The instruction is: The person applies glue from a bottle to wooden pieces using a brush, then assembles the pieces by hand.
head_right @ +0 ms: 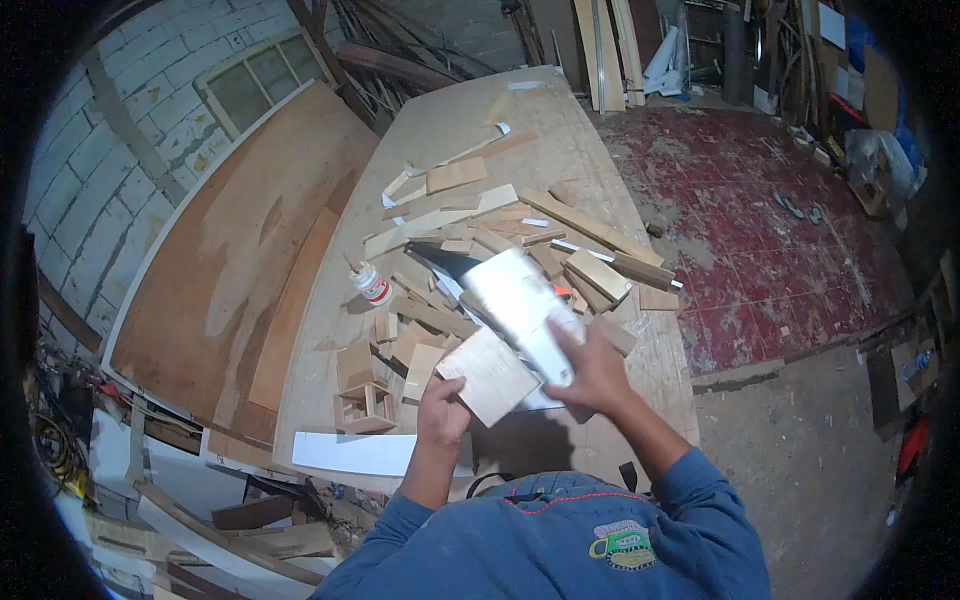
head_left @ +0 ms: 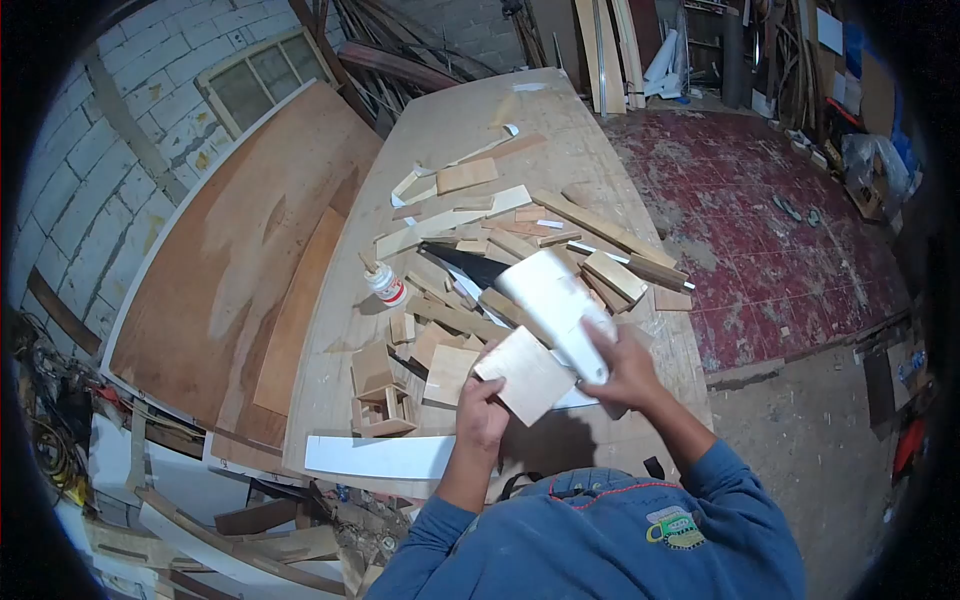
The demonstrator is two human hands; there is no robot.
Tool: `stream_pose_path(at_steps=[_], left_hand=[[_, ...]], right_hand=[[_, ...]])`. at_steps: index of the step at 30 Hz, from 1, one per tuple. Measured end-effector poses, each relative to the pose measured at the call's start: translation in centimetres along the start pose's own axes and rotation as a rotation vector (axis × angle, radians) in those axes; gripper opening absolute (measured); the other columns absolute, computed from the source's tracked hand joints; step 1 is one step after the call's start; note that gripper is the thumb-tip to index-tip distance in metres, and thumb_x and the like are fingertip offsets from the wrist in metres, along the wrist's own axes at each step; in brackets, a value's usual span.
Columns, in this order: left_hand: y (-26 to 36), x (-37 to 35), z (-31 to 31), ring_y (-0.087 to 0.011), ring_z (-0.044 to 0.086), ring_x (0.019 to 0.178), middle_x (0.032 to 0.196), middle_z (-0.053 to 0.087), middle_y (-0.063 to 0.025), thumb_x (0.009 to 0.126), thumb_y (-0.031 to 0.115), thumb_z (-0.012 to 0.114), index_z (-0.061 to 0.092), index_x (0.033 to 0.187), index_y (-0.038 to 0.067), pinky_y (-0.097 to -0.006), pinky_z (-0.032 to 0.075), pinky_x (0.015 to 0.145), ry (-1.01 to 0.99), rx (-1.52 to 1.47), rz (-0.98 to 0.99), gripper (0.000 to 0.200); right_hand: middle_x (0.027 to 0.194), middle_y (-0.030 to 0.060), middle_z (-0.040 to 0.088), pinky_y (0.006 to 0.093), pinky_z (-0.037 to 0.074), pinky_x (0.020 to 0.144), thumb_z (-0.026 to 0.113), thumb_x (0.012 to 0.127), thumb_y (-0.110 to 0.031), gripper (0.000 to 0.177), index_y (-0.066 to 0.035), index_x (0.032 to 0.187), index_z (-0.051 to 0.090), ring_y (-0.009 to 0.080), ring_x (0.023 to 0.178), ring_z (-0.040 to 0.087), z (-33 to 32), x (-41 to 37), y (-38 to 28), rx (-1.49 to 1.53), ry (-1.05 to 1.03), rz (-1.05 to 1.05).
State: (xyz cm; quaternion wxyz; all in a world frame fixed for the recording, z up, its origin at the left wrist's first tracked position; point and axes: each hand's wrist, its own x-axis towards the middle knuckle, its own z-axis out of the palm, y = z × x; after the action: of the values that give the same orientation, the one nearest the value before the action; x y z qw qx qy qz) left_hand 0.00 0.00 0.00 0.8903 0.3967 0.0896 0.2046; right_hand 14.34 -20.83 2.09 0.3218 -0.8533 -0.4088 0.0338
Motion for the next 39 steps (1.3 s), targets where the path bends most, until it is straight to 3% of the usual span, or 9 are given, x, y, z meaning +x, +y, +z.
stream_pose_path(at_steps=[2,11,21,23,25,27,35,36,39], left_hand=[[1.1,0.9,-0.5,-0.0315,0.052,0.118,0.127,0.053,-0.0175,0.085,0.0,0.05,0.045,0.128,-0.004,-0.0444,0.04,0.104,0.315,-0.276,-0.156,0.043],[-2.0,1.5,1.2,-0.0259,0.057,0.109,0.119,0.059,-0.0141,0.092,0.014,0.049,0.052,0.121,0.001,-0.0398,0.045,0.098,0.427,-0.365,-0.235,0.032],[-1.3,1.5,1.1,-0.0263,0.059,0.102,0.112,0.061,-0.0114,0.091,0.02,0.053,0.052,0.117,0.005,-0.0381,0.048,0.092,0.336,-0.285,-0.208,0.03],[-0.4,1.2,2.7,-0.0269,0.058,0.107,0.114,0.061,-0.0112,0.091,0.019,0.053,0.049,0.121,0.004,-0.0406,0.046,0.095,-0.121,-0.359,-0.068,0.034],[0.1,0.5,2.6,-0.0262,0.058,0.107,0.114,0.06,-0.0104,0.089,0.016,0.054,0.05,0.122,0.002,-0.0408,0.046,0.095,-0.051,-0.419,-0.151,0.036],[-0.8,0.9,0.6,-0.0256,0.058,0.108,0.113,0.061,-0.0103,0.087,0.014,0.055,0.051,0.122,0.002,-0.041,0.046,0.095,0.326,-0.28,-0.205,0.037],[-2.8,0.9,-5.0,-0.0264,0.061,0.103,0.112,0.062,-0.0123,0.088,0.017,0.058,0.053,0.117,0.001,-0.0384,0.05,0.09,-0.112,-0.585,-0.224,0.034],[-0.8,0.4,-0.2,-0.0265,0.062,0.101,0.112,0.062,-0.0128,0.089,0.013,0.055,0.051,0.119,0.0,-0.0366,0.051,0.089,0.201,-0.256,-0.172,0.033],[-0.4,-0.1,-0.9,-0.0252,0.06,0.105,0.115,0.061,-0.0115,0.089,0.014,0.054,0.051,0.12,0.001,-0.0362,0.05,0.09,0.275,-0.18,-0.205,0.033]], right_hand=[[0.108,0.0244,0.049,0.0445,0.047,0.085,0.077,0.052,-0.041,0.098,-0.022,0.141,0.042,0.0415,0.099,0.054,-0.5,0.1,0.3,0.166,0.235,-0.012],[0.106,0.0242,0.051,0.0455,0.046,0.08,0.078,0.049,-0.037,0.091,-0.019,0.134,0.049,0.0401,0.094,0.054,0.1,-1.6,-4.0,0.078,0.216,-0.24],[0.116,0.0227,0.05,0.0466,0.046,0.083,0.08,0.048,-0.034,0.095,-0.023,0.136,0.047,0.04,0.099,0.054,-0.7,-0.7,-4.1,0.01,0.215,-0.239],[0.114,0.0226,0.051,0.0451,0.046,0.082,0.082,0.046,-0.034,0.096,-0.026,0.136,0.048,0.0396,0.095,0.055,-0.3,-1.7,-4.9,0.015,0.118,-0.509],[0.114,0.0235,0.051,0.0426,0.046,0.08,0.081,0.047,-0.036,0.094,-0.025,0.135,0.049,0.0385,0.094,0.055,-0.8,-1.1,-4.0,0.069,0.103,-0.578],[0.115,0.0243,0.05,0.042,0.046,0.078,0.08,0.048,-0.037,0.093,-0.024,0.135,0.049,0.0375,0.095,0.055,-0.5,0.3,-2.4,0.072,0.236,-0.389],[0.112,0.0222,0.05,0.0447,0.046,0.078,0.08,0.046,-0.038,0.093,-0.027,0.134,0.05,0.0384,0.097,0.054,-1.2,0.0,-3.4,0.04,0.216,-0.475],[0.11,0.0217,0.049,0.0451,0.047,0.079,0.078,0.048,-0.037,0.093,-0.024,0.135,0.049,0.0382,0.096,0.054,-0.9,0.6,-2.5,-0.018,0.203,-0.314],[0.112,0.0229,0.049,0.0459,0.047,0.082,0.076,0.051,-0.038,0.093,-0.021,0.137,0.046,0.0382,0.097,0.054,-2.1,1.6,-1.2,0.057,0.274,-0.018]])
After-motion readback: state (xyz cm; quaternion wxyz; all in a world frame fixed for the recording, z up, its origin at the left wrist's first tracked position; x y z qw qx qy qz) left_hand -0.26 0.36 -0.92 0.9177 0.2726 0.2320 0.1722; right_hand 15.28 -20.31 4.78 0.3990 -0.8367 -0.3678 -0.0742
